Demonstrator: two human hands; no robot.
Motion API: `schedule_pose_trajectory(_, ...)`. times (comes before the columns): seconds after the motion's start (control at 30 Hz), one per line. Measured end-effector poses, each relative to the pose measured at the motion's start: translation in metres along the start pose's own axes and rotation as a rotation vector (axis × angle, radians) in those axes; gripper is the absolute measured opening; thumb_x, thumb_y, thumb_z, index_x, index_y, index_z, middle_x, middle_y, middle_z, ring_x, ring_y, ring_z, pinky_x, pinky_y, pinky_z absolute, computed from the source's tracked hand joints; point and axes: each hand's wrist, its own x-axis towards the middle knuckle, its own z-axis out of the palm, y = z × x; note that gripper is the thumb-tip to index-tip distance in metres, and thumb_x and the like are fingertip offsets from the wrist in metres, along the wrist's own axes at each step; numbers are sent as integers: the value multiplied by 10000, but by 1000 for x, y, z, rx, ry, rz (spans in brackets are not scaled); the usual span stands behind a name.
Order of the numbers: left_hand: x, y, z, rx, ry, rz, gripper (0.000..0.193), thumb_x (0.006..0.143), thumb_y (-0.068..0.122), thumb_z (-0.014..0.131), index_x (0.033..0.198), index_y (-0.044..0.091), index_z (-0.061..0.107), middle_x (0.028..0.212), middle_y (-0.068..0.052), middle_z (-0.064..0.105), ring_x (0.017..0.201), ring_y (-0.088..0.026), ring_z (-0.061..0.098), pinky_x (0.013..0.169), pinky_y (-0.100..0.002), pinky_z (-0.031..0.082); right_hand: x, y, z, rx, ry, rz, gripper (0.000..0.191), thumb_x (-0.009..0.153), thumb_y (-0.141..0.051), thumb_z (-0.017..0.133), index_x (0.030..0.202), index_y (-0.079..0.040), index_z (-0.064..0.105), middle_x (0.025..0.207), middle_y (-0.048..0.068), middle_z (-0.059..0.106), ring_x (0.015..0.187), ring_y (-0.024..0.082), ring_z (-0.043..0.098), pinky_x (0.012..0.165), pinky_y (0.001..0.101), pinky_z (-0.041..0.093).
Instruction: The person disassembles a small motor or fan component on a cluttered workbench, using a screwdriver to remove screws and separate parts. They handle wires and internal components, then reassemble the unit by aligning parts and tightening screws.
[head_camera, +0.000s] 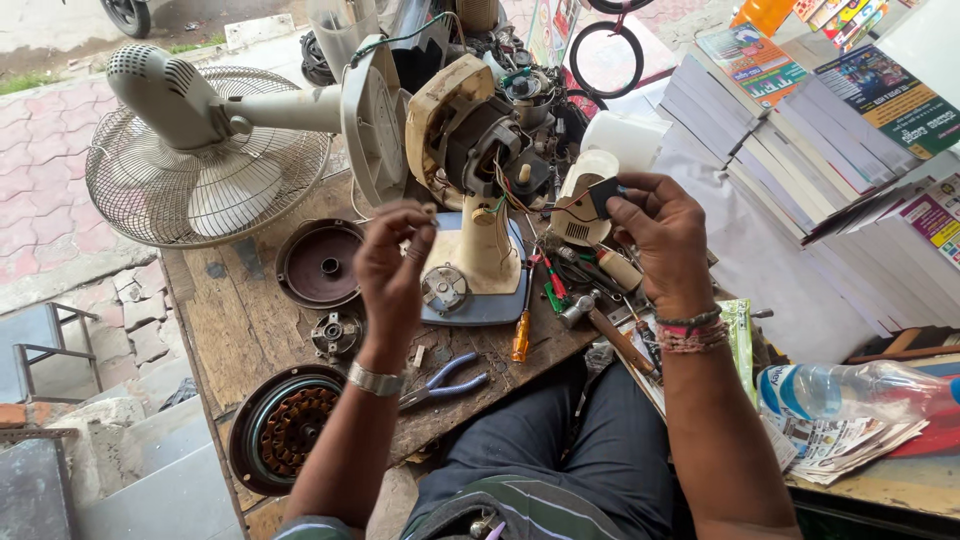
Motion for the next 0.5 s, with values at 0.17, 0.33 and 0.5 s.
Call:
schedule_pose_trajectory(0.17, 38, 21, -16, 171, -154, 244, 57, 1017, 72, 712, 1064, 49, 688, 1670, -126, 390, 1565, -240, 370, 1306, -407, 364, -7, 5, 1, -91, -132, 100, 285, 923, -51, 732, 1201, -45, 670, 927, 37, 694, 753, 75, 650, 639, 201, 550)
schedule_pose_trajectory(0.33, 44, 24, 2, -127, -255, -16, 110, 936, 122, 721, 1040, 89, 723, 1687, -118, 322, 1465, -288, 447, 1135, -483, 479, -2, 6, 0, 48, -20, 131, 320, 932, -32, 692, 1243, -49, 617, 925, 70, 691, 720, 114, 679, 575, 254, 600)
schedule_pose_trajectory(0.5, 20, 28, 15, 62, -195, 86, 101, 976, 54, 704, 1073, 78, 716, 1676, -163, 373, 1517, -302, 439, 1235, -444, 460, 32, 10, -5, -17, 69, -12, 293, 970, -17, 657, 1258, -41, 612, 985, 88, 699, 763, 126, 692, 577, 272, 638)
